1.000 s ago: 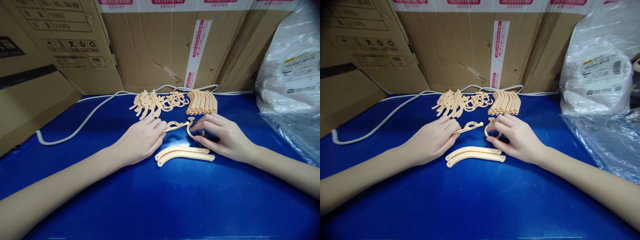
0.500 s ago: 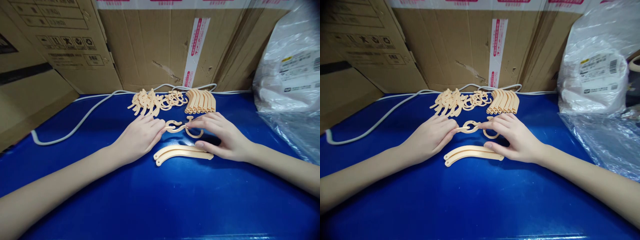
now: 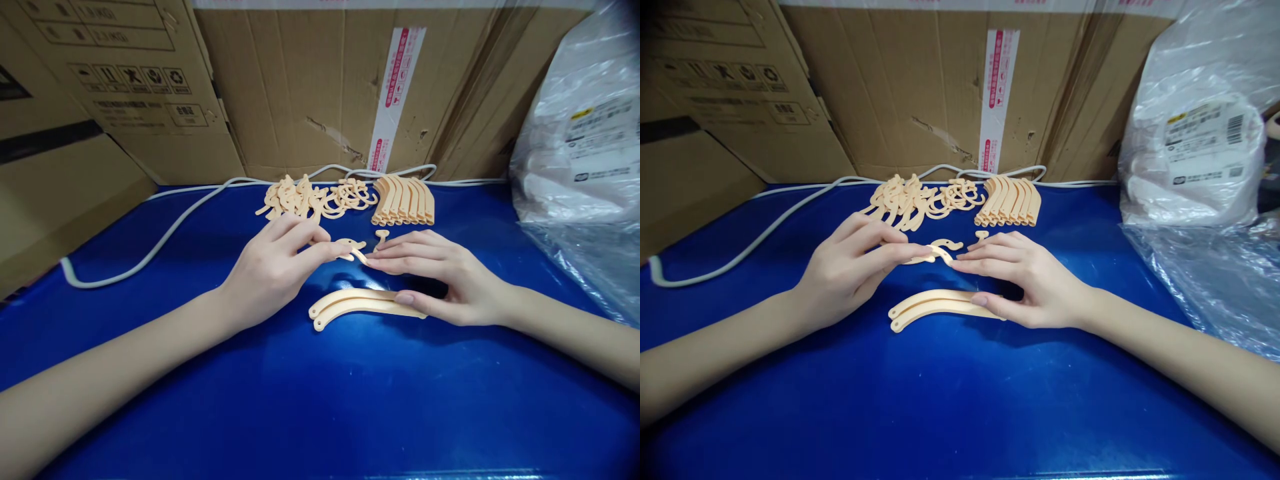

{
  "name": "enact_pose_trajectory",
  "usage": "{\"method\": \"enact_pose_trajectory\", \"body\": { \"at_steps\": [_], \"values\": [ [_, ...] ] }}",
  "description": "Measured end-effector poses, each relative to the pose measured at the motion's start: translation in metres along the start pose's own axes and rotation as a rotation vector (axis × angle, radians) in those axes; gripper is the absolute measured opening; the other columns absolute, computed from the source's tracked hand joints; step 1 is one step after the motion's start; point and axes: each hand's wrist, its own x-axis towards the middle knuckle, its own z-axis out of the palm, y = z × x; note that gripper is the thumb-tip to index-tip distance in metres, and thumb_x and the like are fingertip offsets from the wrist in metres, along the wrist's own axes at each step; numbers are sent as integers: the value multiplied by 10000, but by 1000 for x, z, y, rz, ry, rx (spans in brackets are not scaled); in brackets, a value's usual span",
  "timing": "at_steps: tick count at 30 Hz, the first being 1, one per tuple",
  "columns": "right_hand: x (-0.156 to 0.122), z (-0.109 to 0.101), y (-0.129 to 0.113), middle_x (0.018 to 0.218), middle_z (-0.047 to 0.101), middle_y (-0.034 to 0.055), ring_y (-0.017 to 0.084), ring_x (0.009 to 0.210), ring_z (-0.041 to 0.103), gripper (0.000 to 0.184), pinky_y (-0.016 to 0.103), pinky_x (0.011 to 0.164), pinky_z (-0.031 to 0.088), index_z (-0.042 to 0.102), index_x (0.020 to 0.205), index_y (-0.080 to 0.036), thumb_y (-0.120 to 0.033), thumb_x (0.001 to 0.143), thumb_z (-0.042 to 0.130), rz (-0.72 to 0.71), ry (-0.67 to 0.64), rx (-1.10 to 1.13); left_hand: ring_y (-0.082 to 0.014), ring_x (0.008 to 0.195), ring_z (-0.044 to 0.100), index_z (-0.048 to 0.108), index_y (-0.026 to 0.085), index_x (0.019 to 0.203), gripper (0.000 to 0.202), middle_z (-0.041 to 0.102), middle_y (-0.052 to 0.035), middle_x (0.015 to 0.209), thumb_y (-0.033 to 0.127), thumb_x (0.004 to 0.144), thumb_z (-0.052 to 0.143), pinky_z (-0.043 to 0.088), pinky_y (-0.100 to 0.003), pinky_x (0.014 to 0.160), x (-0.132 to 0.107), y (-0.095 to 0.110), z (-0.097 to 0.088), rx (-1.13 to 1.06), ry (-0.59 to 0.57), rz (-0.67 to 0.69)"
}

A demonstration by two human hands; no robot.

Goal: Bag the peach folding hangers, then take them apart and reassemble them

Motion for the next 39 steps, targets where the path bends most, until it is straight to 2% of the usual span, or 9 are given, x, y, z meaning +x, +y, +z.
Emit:
{"method": "enact_pose_trajectory", "body": {
  "at_steps": [8, 15, 19, 25, 28, 32, 35, 39],
  "values": [
    [0, 1, 3, 1331, 664, 97, 222, 1270, 582, 403, 453, 1103, 436, 586, 1388, -220, -246, 1014, 438, 16, -23, 46, -167, 920, 610, 683, 176, 1173, 278, 725, -57, 976, 88, 996, 487, 468, -310, 796, -1, -3, 2, -20, -47, 22],
    [7, 5, 7, 1346, 642, 122, 257, 1293, 543, 433, 486, 1079, 437, 563, 1428, -209, -247, 1023, 414, 65, -70, -24, -151, 831, 646, 729, 181, 1039, 150, 743, -2, 914, 227, 983, 597, 394, -318, 752, -1, -2, 9, -95, -122, -151],
    [10, 9, 9, 1342, 638, 130, 267, 1275, 546, 419, 492, 1075, 439, 595, 1393, -190, -278, 1010, 452, 83, -84, -55, -155, 855, 659, 735, 199, 1017, 144, 750, 5, 928, 247, 982, 603, 363, -321, 736, -3, -3, 9, -90, -198, -186],
    [11, 11, 10, 1421, 566, 161, 296, 1292, 527, 458, 516, 1062, 449, 575, 1415, -174, -352, 1005, 477, 93, -108, -101, -175, 929, 665, 742, 220, 1018, 172, 730, -12, 1042, 264, 991, 578, 365, -328, 760, -5, -4, 10, -125, -233, -198],
    [9, 10, 11, 1523, 477, 168, 314, 1389, 453, 495, 541, 1118, 396, 544, 1443, -156, -384, 1009, 481, 101, -131, -128, -183, 916, 665, 749, 220, 1009, 200, 729, -17, 1028, 275, 999, 557, 372, -331, 762, -5, -5, 11, -128, -239, -194],
    [8, 10, 12, 1556, 456, 130, 298, 1460, 377, 510, 543, 1168, 333, 492, 1486, -177, -392, 1025, 453, 139, -174, -88, -210, 945, 661, 758, 209, 1005, 238, 729, -41, 1060, 278, 1007, 531, 393, -337, 764, -5, -5, 10, -120, -244, -173],
    [8, 10, 13, 1563, 447, 123, 285, 1462, 379, 507, 533, 1174, 325, 475, 1500, -195, -391, 1036, 426, 152, -183, -56, -221, 999, 667, 759, 200, 1017, 235, 731, -52, 1123, 274, 1001, 537, 416, -344, 803, -5, -5, 10, -125, -251, -154],
    [8, 10, 13, 1539, 472, 138, 286, 1423, 431, 504, 524, 1148, 359, 485, 1495, -197, -392, 1035, 421, 149, -172, -45, -193, 977, 693, 749, 177, 1049, 234, 752, -44, 1110, 236, 999, 528, 422, -329, 799, -6, -4, 9, -116, -237, -100]
  ]
}}
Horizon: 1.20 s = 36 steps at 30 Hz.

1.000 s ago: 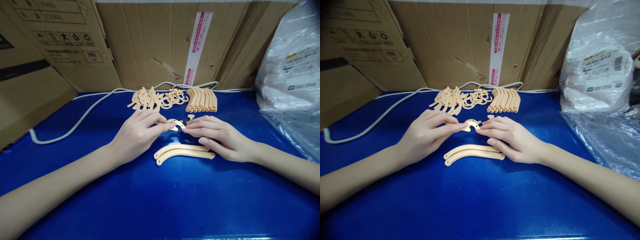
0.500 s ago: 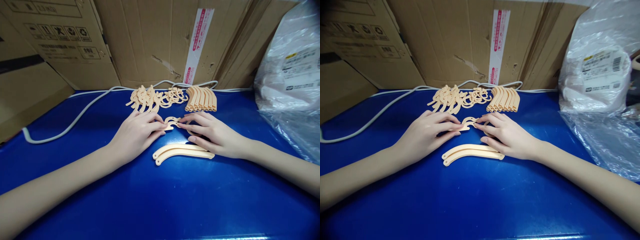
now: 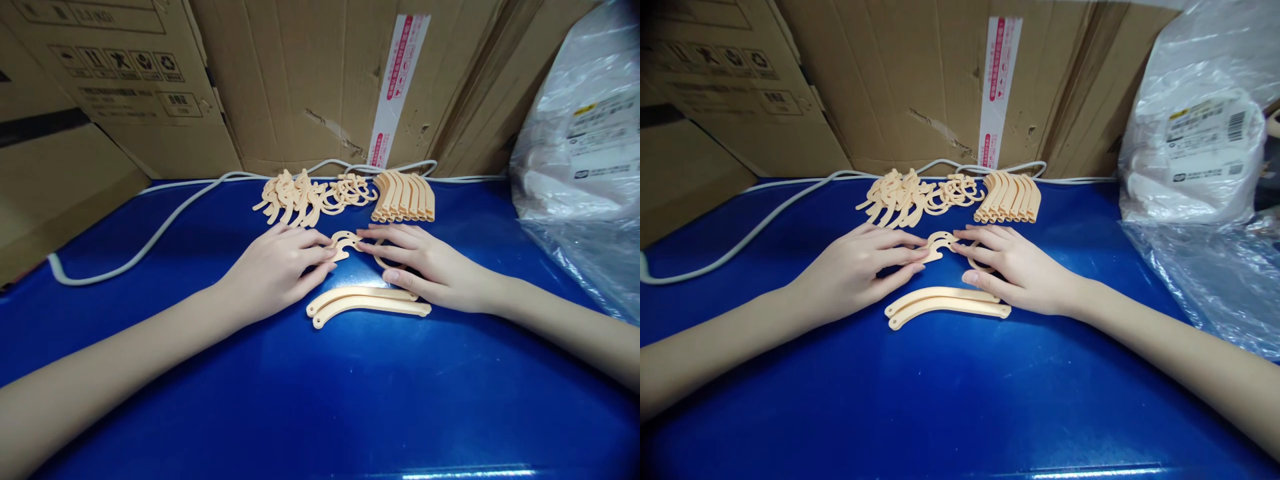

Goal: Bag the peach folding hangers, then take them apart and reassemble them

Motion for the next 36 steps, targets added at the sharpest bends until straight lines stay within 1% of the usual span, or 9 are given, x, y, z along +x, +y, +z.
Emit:
{"method": "enact_pose_trajectory", "body": {
  "at_steps": [5, 11, 18, 25, 28, 30, 36],
  "values": [
    [-1, 1, 0, 1520, 494, 144, 286, 1405, 449, 495, 520, 1138, 370, 511, 1472, -171, -382, 1031, 433, -17, 20, 2, -198, 952, 705, 745, 155, 1071, 278, 758, -49, 1098, 233, 1016, 484, 428, -343, 799, 0, -1, 1, 87, -1, 51],
    [-2, 0, -1, 1513, 510, 131, 279, 1412, 442, 491, 513, 1158, 347, 502, 1476, -169, -366, 1032, 432, -26, 31, 16, -242, 944, 713, 731, 106, 1129, 319, 760, -90, 1108, 247, 1024, 465, 436, -397, 823, 0, -4, 3, 203, -17, 56],
    [-1, 1, -1, 1466, 535, 156, 279, 1337, 496, 496, 491, 1123, 388, 536, 1446, -125, -375, 1031, 429, -31, 37, 0, -243, 959, 707, 727, 91, 1140, 335, 755, -94, 1132, 238, 1029, 447, 434, -393, 856, -1, -4, 3, 192, -26, 81],
    [-1, 1, -2, 1456, 541, 159, 285, 1326, 500, 494, 497, 1116, 396, 542, 1439, -129, -383, 1028, 437, -15, 48, -21, -258, 974, 709, 713, 81, 1167, 340, 753, -105, 1148, 240, 1025, 448, 431, -405, 849, 1, -3, 2, 174, -21, 80],
    [-1, 1, -2, 1452, 542, 165, 285, 1320, 503, 496, 492, 1107, 405, 543, 1436, -116, -379, 1030, 433, -18, 50, -29, -248, 960, 717, 699, 72, 1185, 348, 757, -107, 1144, 176, 1004, 420, 439, -393, 827, 0, -4, 1, 156, -20, 74],
    [-1, 1, -2, 1451, 542, 166, 281, 1322, 500, 494, 490, 1113, 400, 540, 1437, -104, -366, 1037, 416, -21, 49, -30, -244, 971, 721, 698, 81, 1191, 366, 757, -100, 1154, 136, 981, 403, 443, -392, 842, -1, -5, 1, 147, -24, 83],
    [-1, 1, -2, 1452, 543, 155, 271, 1333, 492, 477, 490, 1136, 384, 544, 1435, -115, -339, 1047, 379, -25, 43, -21, -242, 1035, 713, 708, 103, 1177, 380, 749, -95, 1188, 142, 981, 385, 433, -404, 872, -3, -7, 0, 191, -30, 109]
  ]
}}
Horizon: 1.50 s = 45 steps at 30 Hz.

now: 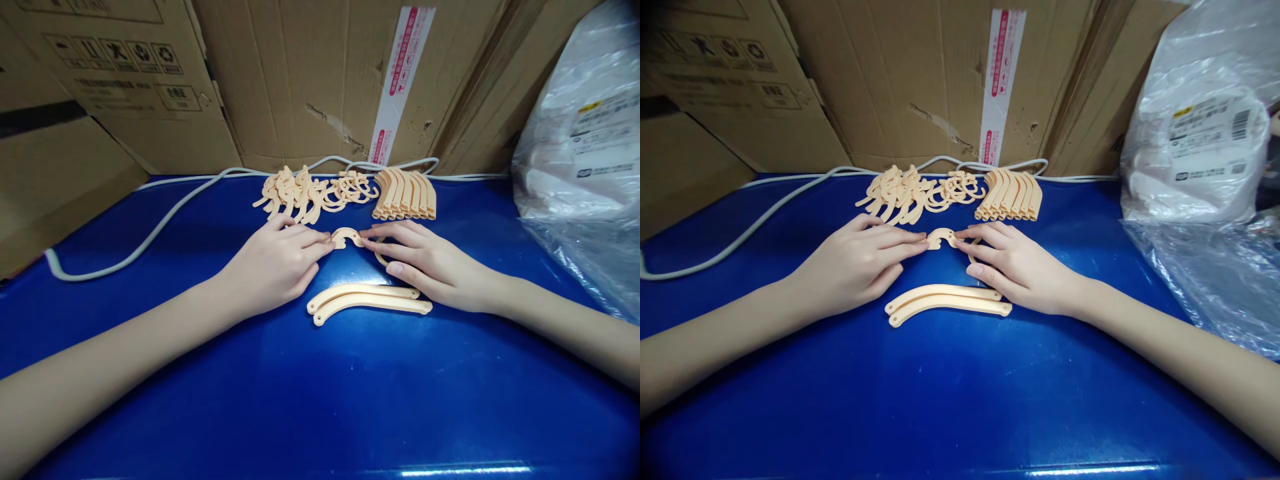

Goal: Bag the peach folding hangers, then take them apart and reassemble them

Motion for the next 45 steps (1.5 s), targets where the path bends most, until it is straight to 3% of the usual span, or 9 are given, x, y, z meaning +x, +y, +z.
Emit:
{"method": "enact_pose_trajectory", "body": {
  "at_steps": [9, 22, 29, 35, 38, 41, 45],
  "values": [
    [0, -2, -3, 1419, 581, 157, 249, 1302, 539, 463, 435, 1104, 429, 547, 1416, -109, -315, 1056, 341, 28, 90, 42, -255, 1003, 722, 731, 95, 1135, 380, 763, -91, 1144, 134, 969, 392, 445, -423, 871, 0, 0, 0, 30, 26, 16],
    [0, 0, -1, 1480, 544, 129, 261, 1364, 501, 438, 500, 1127, 402, 567, 1409, -167, -328, 1053, 370, 35, 19, 8, -252, 1032, 720, 733, 101, 1133, 383, 759, -96, 1160, 143, 967, 390, 466, -428, 896, 1, 1, 0, -3, 24, -12],
    [-1, -1, -2, 1482, 539, 126, 242, 1362, 503, 437, 468, 1129, 401, 540, 1427, -167, -323, 1054, 374, 37, 19, 13, -259, 1041, 715, 734, 104, 1142, 379, 755, -111, 1169, 144, 963, 401, 466, -431, 893, 1, 1, -1, -37, 3, -42],
    [-1, -3, -3, 1360, 635, 121, 239, 1280, 570, 366, 439, 1078, 445, 596, 1322, -169, -267, 1045, 379, 69, 161, 19, -256, 1043, 717, 714, 126, 1181, 382, 754, -97, 1174, 128, 954, 406, 478, -433, 889, 2, 2, -3, -67, 9, -74],
    [-4, -4, 2, 1230, 692, 113, 260, 1168, 625, 342, 458, 987, 494, 600, 1301, -190, -234, 1025, 403, 123, 215, -37, -249, 1049, 712, 683, 130, 1213, 395, 753, -85, 1174, 104, 951, 389, 489, -424, 884, 1, 4, -10, -105, 56, -130],
    [-7, -6, 11, 1243, 692, 101, 263, 1136, 632, 336, 463, 965, 498, 612, 1287, -214, -216, 1016, 415, 112, 195, -88, -224, 1055, 692, 667, 125, 1186, 386, 746, -89, 1149, 79, 930, 383, 503, -380, 896, 1, 6, -18, -196, 157, -258],
    [-9, -8, 16, 1261, 698, 83, 255, 1127, 636, 326, 448, 953, 500, 633, 1272, -218, -196, 1013, 435, 70, 182, -127, -143, 812, 660, 647, 145, 1068, 244, 717, -35, 922, 135, 955, 431, 498, -279, 748, 4, 10, -25, -355, 198, -394]
  ]
}}
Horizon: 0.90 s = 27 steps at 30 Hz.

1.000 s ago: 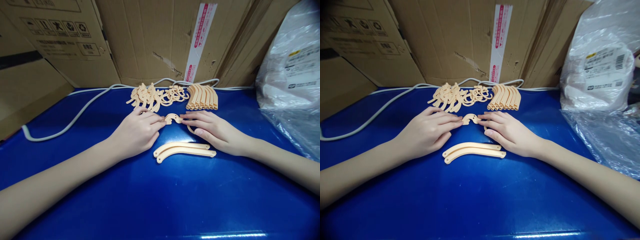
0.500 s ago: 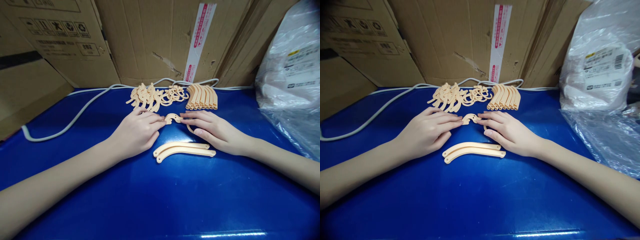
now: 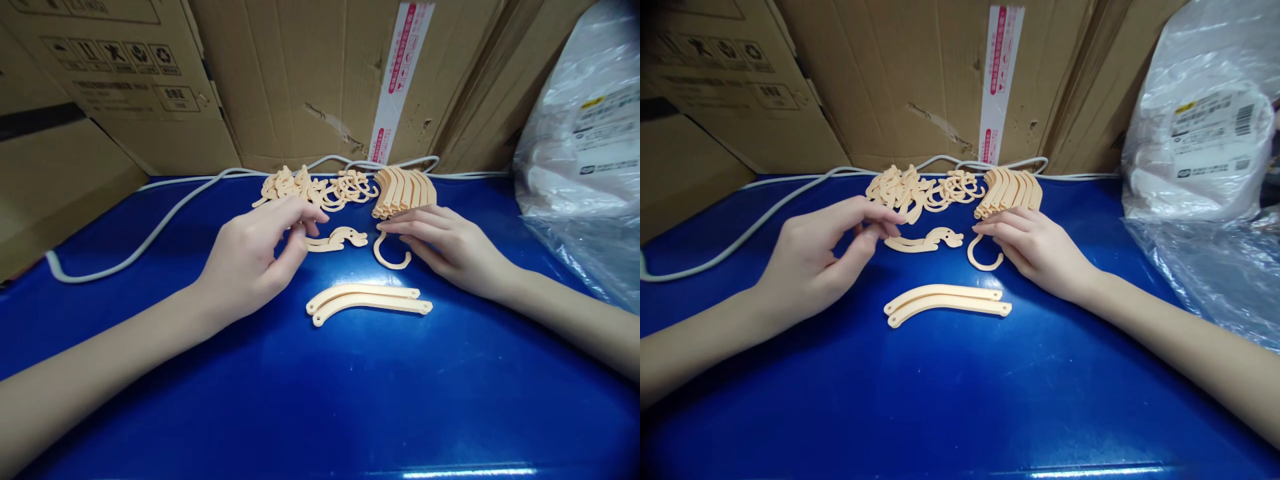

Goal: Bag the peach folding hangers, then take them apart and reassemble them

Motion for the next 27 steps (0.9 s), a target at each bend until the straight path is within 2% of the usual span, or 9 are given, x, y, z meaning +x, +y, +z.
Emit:
{"method": "enact_pose_trajectory", "body": {
  "at_steps": [2, 5, 9, 12, 19, 23, 27],
  "values": [
    [0, 0, 1, 1263, 704, 76, 260, 1132, 638, 332, 450, 940, 504, 642, 1273, -224, -195, 1015, 436, -9, -5, -19, -118, 695, 602, 625, 172, 971, 142, 656, 7, 801, 216, 963, 490, 455, -251, 639, 0, 3, 1, -18, -94, 2],
    [-1, 1, 1, 1272, 705, 80, 266, 1134, 641, 345, 459, 934, 504, 649, 1284, -215, -191, 1016, 433, -20, -15, -44, -107, 638, 536, 562, 195, 857, 137, 580, 32, 735, 302, 943, 559, 384, -239, 559, -2, 6, 4, -16, -242, 140],
    [-1, 1, 0, 1236, 718, 109, 269, 1067, 652, 342, 448, 887, 509, 666, 1266, -156, -184, 1017, 434, -42, -28, -106, -106, 632, 503, 488, 202, 828, 161, 574, 27, 775, 291, 947, 548, 349, -248, 550, -5, 8, 8, 6, -352, 321],
    [1, 0, -1, 1186, 728, 114, 265, 1009, 639, 336, 432, 856, 513, 681, 1254, -154, -194, 1013, 450, -64, -25, -172, -115, 646, 504, 473, 203, 830, 153, 579, 9, 826, 284, 952, 520, 352, -253, 551, -6, 9, 10, 28, -406, 331],
    [6, -5, 1, 1089, 701, 127, 268, 1001, 618, 336, 421, 844, 493, 701, 1232, -196, -184, 1009, 450, -167, -104, -371, -123, 633, 497, 475, 198, 817, 168, 568, -11, 843, 283, 962, 473, 356, -250, 533, -5, 11, 12, 71, -458, 349],
    [11, -8, 6, 1053, 689, 142, 284, 977, 614, 379, 456, 833, 492, 682, 1261, -180, -196, 1027, 384, -206, -167, -451, -121, 663, 513, 494, 191, 839, 164, 581, -21, 886, 283, 972, 465, 354, -241, 525, -5, 12, 16, 84, -443, 364],
    [15, -10, 6, 1065, 688, 129, 268, 953, 614, 433, 451, 822, 498, 646, 1308, -182, -141, 1027, 319, -309, -204, -541, -114, 670, 518, 505, 180, 852, 151, 587, -24, 907, 252, 979, 464, 373, -231, 536, -6, 16, 19, 88, -432, 352]
  ]
}}
